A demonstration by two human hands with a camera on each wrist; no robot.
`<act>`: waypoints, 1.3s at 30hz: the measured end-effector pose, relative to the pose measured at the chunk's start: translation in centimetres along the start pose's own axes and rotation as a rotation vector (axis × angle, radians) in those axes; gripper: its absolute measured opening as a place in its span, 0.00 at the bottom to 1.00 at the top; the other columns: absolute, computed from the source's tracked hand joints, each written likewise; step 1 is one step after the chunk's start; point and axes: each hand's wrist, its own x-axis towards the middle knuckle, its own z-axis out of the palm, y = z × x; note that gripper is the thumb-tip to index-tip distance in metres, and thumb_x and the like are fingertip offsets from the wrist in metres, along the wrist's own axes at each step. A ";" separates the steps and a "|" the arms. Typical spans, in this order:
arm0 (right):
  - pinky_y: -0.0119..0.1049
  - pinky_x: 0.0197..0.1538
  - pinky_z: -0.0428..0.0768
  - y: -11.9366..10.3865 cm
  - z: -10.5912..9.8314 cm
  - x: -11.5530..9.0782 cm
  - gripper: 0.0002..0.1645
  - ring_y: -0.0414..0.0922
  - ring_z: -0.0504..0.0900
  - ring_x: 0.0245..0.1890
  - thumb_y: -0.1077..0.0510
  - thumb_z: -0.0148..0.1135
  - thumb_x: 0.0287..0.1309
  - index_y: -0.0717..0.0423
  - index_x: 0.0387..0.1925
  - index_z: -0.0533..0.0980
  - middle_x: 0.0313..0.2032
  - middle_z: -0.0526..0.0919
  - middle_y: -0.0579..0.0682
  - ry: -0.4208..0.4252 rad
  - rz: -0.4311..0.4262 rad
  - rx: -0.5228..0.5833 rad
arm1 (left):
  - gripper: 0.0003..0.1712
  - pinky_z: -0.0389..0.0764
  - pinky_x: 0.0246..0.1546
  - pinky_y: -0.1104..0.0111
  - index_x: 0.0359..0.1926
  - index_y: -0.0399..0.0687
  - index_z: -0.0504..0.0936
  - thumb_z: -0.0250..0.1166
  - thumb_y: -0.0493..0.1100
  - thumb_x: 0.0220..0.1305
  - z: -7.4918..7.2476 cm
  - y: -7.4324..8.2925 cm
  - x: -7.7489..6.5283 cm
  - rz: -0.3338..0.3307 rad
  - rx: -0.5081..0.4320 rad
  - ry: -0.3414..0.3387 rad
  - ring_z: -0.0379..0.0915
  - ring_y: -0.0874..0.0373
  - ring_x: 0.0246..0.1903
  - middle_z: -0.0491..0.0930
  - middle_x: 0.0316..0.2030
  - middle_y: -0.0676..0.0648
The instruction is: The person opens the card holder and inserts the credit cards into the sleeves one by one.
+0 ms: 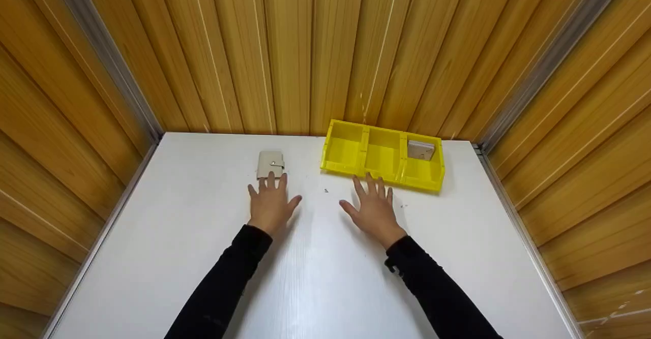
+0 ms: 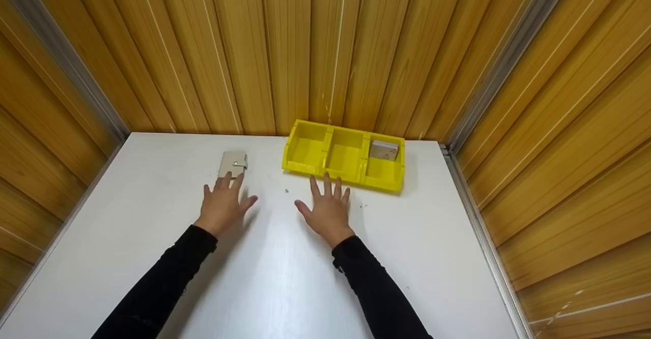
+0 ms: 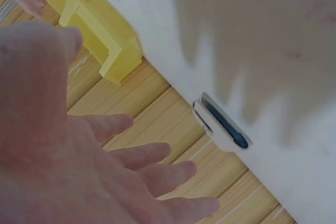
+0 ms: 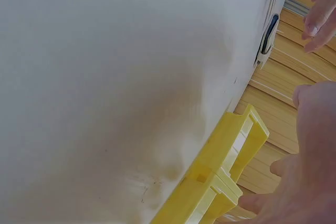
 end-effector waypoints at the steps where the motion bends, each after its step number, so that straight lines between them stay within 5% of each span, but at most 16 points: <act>1: 0.69 0.73 0.43 0.1 -0.1 0.0 0.51 0.63 0.42 0.78 0.21 0.44 0.61 0.37 0.78 0.48 0.79 0.45 0.55 0.006 0.000 0.003 | 0.44 0.60 0.64 0.31 0.72 0.49 0.66 0.58 0.69 0.64 -0.3 -0.2 0.4 0.004 -0.012 0.009 0.65 0.33 0.67 0.67 0.69 0.33; 9: 0.67 0.74 0.46 0.3 -0.6 -0.1 0.50 0.61 0.46 0.78 0.23 0.45 0.62 0.37 0.78 0.48 0.79 0.48 0.55 -0.019 0.015 0.007 | 0.32 0.78 0.46 0.40 0.59 0.37 0.76 0.59 0.59 0.68 -0.9 -3.5 4.3 -0.044 -0.116 0.027 0.79 0.33 0.46 0.80 0.49 0.32; 17: 0.52 0.74 0.59 0.5 -1.5 -0.4 0.37 0.55 0.63 0.72 0.37 0.51 0.69 0.50 0.72 0.64 0.72 0.65 0.55 0.131 -0.074 0.067 | 0.28 0.79 0.42 0.42 0.51 0.31 0.79 0.58 0.54 0.69 -0.6 -4.9 7.1 -0.161 -0.158 -0.046 0.77 0.32 0.45 0.80 0.43 0.30; 24: 0.50 0.74 0.60 1.6 -1.8 -0.4 0.35 0.53 0.65 0.70 0.40 0.53 0.69 0.48 0.72 0.65 0.70 0.68 0.54 0.136 -0.060 0.030 | 0.25 0.80 0.41 0.44 0.42 0.26 0.83 0.57 0.49 0.68 0.3 -4.8 8.9 -0.205 -0.192 -0.057 0.77 0.34 0.44 0.79 0.40 0.29; 33: 0.51 0.72 0.62 1.6 -1.2 -0.5 0.34 0.54 0.69 0.67 0.42 0.55 0.69 0.49 0.72 0.66 0.67 0.71 0.55 0.125 -0.089 0.026 | 0.24 0.81 0.39 0.47 0.44 0.23 0.82 0.62 0.46 0.63 0.4 -5.7 9.0 -0.222 -0.290 -0.047 0.79 0.34 0.42 0.78 0.42 0.28; 39: 0.52 0.72 0.63 1.7 -1.0 -0.4 0.32 0.55 0.69 0.67 0.44 0.56 0.68 0.49 0.69 0.68 0.66 0.72 0.57 0.140 -0.101 0.023 | 0.14 0.80 0.27 0.55 0.35 0.31 0.84 0.60 0.40 0.58 0.4 -5.2 9.3 -0.215 -0.340 -0.046 0.80 0.46 0.30 0.85 0.33 0.33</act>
